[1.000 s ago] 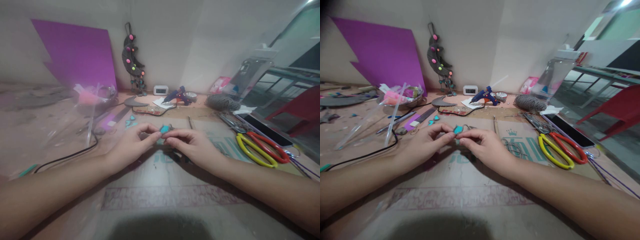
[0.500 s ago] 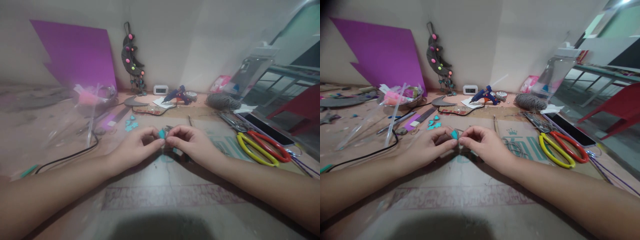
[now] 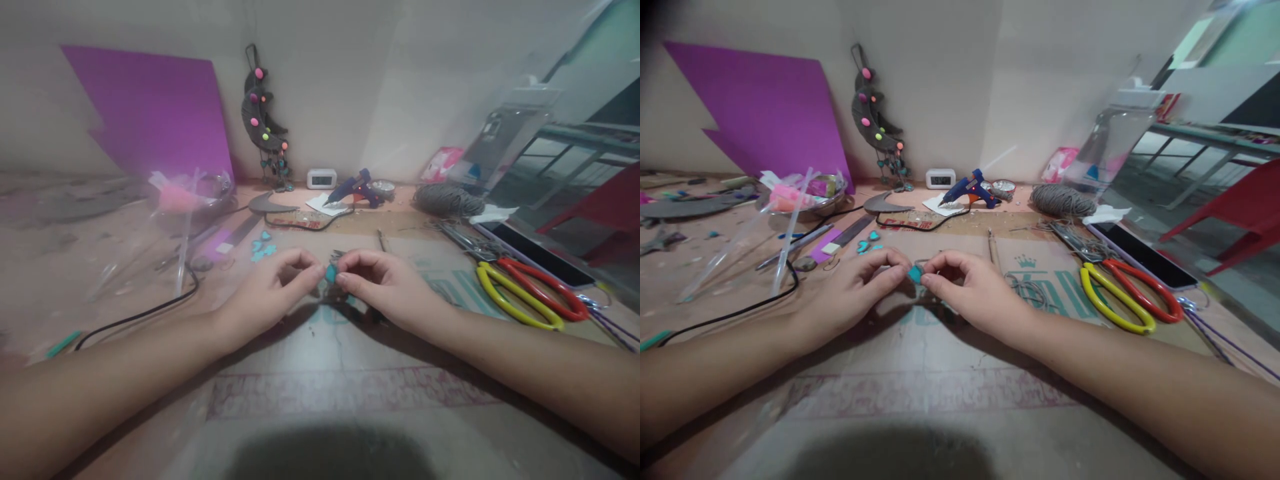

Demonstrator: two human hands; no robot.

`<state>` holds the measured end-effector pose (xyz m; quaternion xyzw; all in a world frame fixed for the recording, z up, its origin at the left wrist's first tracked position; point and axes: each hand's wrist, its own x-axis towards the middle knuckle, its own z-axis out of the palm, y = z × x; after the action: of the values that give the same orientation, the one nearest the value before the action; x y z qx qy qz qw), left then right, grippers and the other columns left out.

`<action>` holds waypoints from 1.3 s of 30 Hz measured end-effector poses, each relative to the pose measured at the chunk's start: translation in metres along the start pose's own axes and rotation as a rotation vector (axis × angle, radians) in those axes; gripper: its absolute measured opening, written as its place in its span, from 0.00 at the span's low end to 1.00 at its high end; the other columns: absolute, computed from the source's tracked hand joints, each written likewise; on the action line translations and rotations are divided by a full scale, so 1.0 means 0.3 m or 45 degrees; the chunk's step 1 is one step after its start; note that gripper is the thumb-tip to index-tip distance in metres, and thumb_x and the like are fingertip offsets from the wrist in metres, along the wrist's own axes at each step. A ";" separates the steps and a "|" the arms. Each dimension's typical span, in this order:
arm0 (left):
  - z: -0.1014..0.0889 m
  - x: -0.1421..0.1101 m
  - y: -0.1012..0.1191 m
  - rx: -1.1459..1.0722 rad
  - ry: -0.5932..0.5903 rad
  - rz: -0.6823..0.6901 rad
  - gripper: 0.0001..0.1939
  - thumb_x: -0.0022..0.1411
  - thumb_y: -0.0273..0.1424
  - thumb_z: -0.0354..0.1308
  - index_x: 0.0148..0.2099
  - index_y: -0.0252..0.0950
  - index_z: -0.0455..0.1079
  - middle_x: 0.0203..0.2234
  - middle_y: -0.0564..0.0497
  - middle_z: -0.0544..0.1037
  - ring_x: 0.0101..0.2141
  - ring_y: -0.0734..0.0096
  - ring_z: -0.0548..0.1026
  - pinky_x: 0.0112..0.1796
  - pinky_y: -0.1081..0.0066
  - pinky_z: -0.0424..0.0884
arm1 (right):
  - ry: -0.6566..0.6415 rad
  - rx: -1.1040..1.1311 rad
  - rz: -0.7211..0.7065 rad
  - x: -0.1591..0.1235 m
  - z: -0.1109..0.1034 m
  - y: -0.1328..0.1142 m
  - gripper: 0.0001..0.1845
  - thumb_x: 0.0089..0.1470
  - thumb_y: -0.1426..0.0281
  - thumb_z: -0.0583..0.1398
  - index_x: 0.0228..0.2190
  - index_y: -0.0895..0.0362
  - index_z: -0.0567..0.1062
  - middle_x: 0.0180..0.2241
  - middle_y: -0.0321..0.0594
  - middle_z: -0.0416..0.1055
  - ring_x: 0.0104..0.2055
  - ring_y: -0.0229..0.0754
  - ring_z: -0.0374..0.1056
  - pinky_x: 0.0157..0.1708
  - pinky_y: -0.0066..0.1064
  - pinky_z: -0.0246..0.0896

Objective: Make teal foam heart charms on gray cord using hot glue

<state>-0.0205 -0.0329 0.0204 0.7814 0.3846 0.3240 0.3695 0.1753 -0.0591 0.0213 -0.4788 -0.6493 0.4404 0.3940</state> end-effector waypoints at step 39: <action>0.008 -0.001 -0.024 -0.113 -0.117 -0.059 0.12 0.65 0.38 0.56 0.33 0.36 0.70 0.27 0.55 0.76 0.29 0.74 0.72 0.31 0.75 0.66 | 0.044 -0.686 -0.640 -0.012 -0.033 0.016 0.06 0.59 0.73 0.59 0.37 0.56 0.78 0.34 0.36 0.79 0.34 0.35 0.74 0.36 0.24 0.67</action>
<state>-0.0215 -0.0308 0.0131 0.7692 0.3705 0.2959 0.4284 0.1866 -0.0598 0.0194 -0.3983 -0.8325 0.1349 0.3606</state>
